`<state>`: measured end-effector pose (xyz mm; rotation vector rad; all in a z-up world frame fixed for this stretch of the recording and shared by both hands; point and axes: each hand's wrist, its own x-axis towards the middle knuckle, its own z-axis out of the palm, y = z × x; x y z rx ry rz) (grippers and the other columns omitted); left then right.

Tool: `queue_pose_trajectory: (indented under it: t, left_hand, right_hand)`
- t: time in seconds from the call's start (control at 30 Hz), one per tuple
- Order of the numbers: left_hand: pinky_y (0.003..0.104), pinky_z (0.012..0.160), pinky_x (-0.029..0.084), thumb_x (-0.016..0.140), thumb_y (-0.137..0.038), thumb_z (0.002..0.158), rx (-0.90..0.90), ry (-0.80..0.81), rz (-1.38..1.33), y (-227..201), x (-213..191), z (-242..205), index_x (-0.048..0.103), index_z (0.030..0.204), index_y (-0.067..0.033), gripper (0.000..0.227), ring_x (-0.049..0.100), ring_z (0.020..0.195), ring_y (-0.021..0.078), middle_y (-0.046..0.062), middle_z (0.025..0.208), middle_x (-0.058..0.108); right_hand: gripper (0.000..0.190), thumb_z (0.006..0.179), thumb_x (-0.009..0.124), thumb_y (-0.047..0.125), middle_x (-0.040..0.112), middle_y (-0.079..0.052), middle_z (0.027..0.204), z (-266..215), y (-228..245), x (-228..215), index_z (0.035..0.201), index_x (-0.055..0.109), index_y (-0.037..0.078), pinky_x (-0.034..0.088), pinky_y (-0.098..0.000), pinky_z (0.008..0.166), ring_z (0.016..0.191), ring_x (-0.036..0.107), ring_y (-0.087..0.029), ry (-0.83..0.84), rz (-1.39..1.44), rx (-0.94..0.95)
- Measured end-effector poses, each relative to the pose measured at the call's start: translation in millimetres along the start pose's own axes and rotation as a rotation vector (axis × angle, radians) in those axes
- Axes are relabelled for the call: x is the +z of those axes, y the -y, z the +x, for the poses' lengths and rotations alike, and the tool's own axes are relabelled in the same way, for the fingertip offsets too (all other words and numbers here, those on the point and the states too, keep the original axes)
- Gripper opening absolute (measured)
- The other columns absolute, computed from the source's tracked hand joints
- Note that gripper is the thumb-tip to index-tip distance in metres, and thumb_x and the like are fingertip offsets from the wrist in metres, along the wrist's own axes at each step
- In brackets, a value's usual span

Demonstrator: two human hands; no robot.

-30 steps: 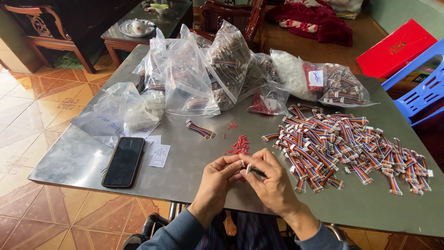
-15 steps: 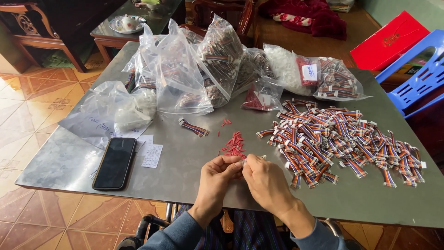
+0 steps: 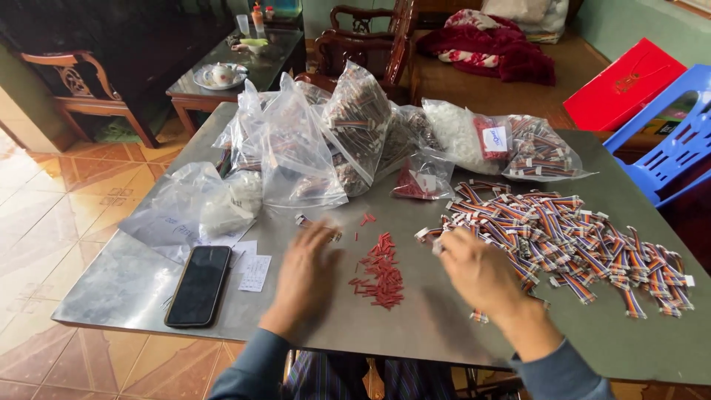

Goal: The person picks up and organizes small electronic connector assemblies, then groups them and places them into a clear plastic bag.

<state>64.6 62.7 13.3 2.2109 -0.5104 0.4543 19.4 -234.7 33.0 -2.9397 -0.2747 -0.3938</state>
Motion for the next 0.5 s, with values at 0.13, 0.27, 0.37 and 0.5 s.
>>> queue_pose_trajectory:
  t: [0.13, 0.27, 0.37, 0.5]
  left_hand:
    - [0.062, 0.113, 0.036, 0.058, -0.018, 0.098, -0.057, 0.12, 0.383, 61.8, 8.3, 10.8, 0.056, 0.145, -0.0116, 0.047, 0.037, 0.148, 0.0435, 0.013, 0.156, 0.051]
    - [0.048, 0.106, 0.041, 0.054, -0.022, 0.099, -0.094, 0.135, 0.427, 76.2, 14.1, 10.7, 0.066, 0.126, -0.0193, 0.03, 0.053, 0.134, 0.0315, 0.004, 0.132, 0.064]
    - [0.037, 0.09, 0.049, 0.059, -0.028, 0.098, -0.047, 0.083, 0.462, 75.2, 14.9, 8.3, 0.075, 0.105, -0.0256, 0.018, 0.065, 0.11, 0.0225, -0.003, 0.105, 0.069]
    - [0.036, 0.08, 0.053, 0.062, -0.022, 0.099, -0.117, -0.013, 0.314, 55.6, 6.0, 6.4, 0.079, 0.107, -0.0225, 0.019, 0.071, 0.097, 0.0264, 0.001, 0.1, 0.072]
  right_hand:
    - [0.008, 0.093, 0.058, 0.024, 0.069, -0.005, 0.091, 11.4, -48.2, -0.4, 0.095, 0.063, 0.018, 0.06, -0.0466, 0.076, 0.091, 0.075, -0.033, -0.035, -0.141, 0.121]
    - [0.023, 0.087, 0.072, 0.015, 0.072, -0.012, 0.101, 12.6, -20.7, -2.3, 0.11, 0.072, 0.011, 0.06, -0.047, 0.081, 0.096, 0.074, -0.037, -0.138, 0.078, 0.09]
    - [0.012, 0.086, 0.073, 0.013, 0.072, -0.014, 0.093, 7.8, 7.1, 16.5, 0.097, 0.075, 0.01, 0.059, -0.0464, 0.079, 0.092, 0.074, -0.038, -0.101, 0.247, 0.065]
    - [0.011, 0.087, 0.072, 0.013, 0.077, -0.015, 0.1, 12.8, 30.5, 30.0, 0.095, 0.077, 0.008, 0.06, -0.0451, 0.084, 0.099, 0.075, -0.037, -0.047, 0.426, 0.113]
